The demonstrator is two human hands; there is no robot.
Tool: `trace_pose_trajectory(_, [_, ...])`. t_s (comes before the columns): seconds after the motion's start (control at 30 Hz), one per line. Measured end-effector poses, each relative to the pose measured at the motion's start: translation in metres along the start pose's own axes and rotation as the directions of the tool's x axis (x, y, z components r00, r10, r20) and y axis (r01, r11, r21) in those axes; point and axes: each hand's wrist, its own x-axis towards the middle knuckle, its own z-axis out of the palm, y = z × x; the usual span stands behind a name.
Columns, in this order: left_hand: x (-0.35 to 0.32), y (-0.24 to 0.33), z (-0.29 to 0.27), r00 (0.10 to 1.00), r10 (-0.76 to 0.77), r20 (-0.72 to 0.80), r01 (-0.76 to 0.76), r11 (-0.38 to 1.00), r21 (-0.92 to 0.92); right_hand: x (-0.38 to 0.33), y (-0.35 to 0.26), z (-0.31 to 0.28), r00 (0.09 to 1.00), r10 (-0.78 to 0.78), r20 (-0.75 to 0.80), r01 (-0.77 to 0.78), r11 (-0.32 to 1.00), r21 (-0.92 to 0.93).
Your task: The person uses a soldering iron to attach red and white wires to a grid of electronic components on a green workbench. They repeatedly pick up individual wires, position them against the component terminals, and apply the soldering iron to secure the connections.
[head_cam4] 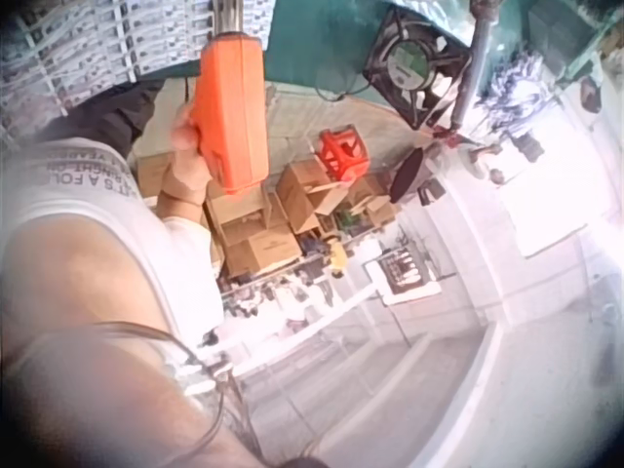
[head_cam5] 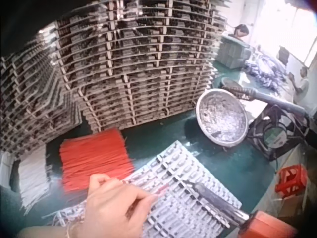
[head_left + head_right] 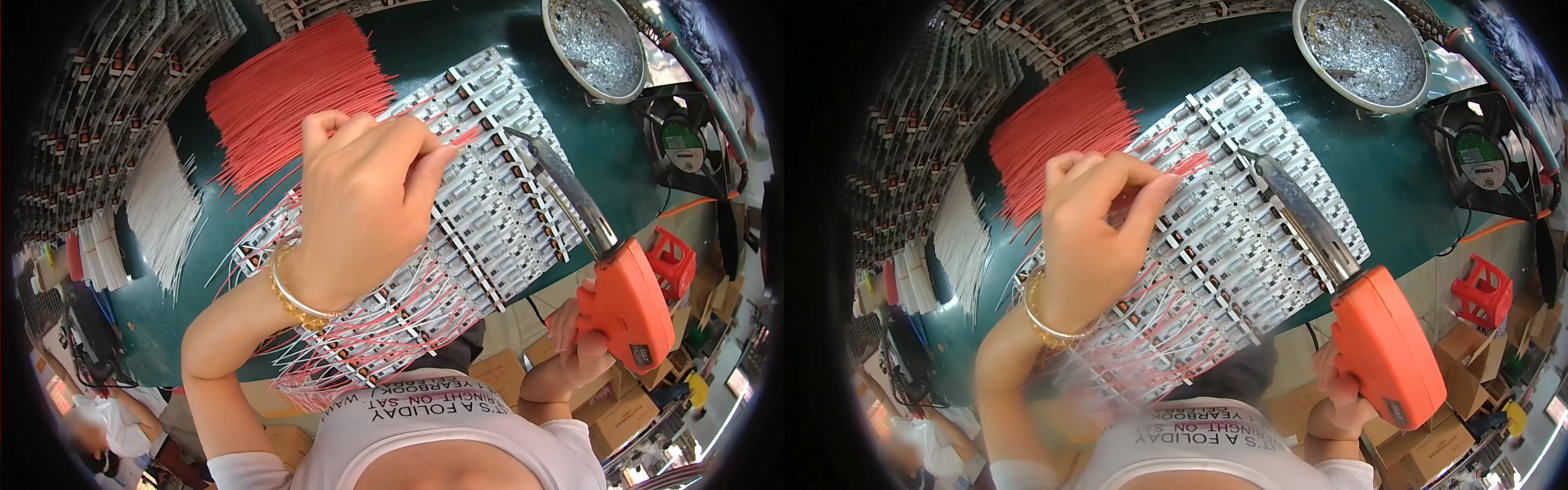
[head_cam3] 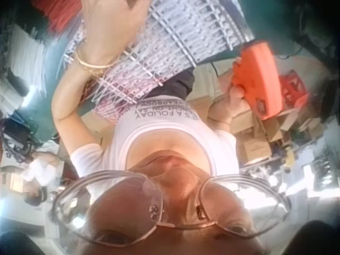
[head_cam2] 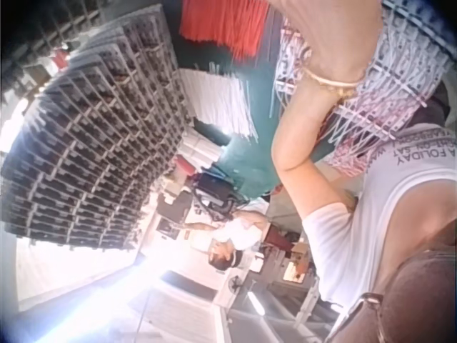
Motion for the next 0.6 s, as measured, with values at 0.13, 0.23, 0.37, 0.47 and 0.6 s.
trace_pose_trajectory(0.13, [-0.002, 0.001, 0.006, 0.998, -0.004, 0.059, 0.002, 0.999, 0.038, 0.002, 0.000, 0.003, 0.994, -0.056, 0.091, 0.060, 0.997, -0.044])
trace_pose_trajectory(0.23, [-0.003, 0.001, 0.008, 0.998, 0.019, 0.053, -0.022, 0.998, 0.058, 0.001, -0.005, 0.012, 0.997, 0.008, 0.083, -0.003, 0.998, -0.058])
trace_pose_trajectory(0.37, [-0.003, 0.001, 0.008, 0.999, 0.016, 0.047, -0.019, 0.997, 0.069, -0.004, 0.009, -0.003, 0.994, -0.004, 0.109, 0.020, 0.990, -0.141])
trace_pose_trajectory(0.47, [-0.003, 0.000, 0.009, 0.999, 0.025, 0.040, -0.028, 0.996, 0.079, -0.009, 0.009, -0.011, 0.991, 0.059, 0.122, -0.031, 0.975, -0.220])
trace_pose_trajectory(0.6, [-0.003, 0.001, 0.010, 0.998, 0.040, 0.038, -0.043, 0.996, 0.079, -0.004, 0.006, 0.003, 0.994, -0.047, 0.100, 0.059, 0.992, -0.114])
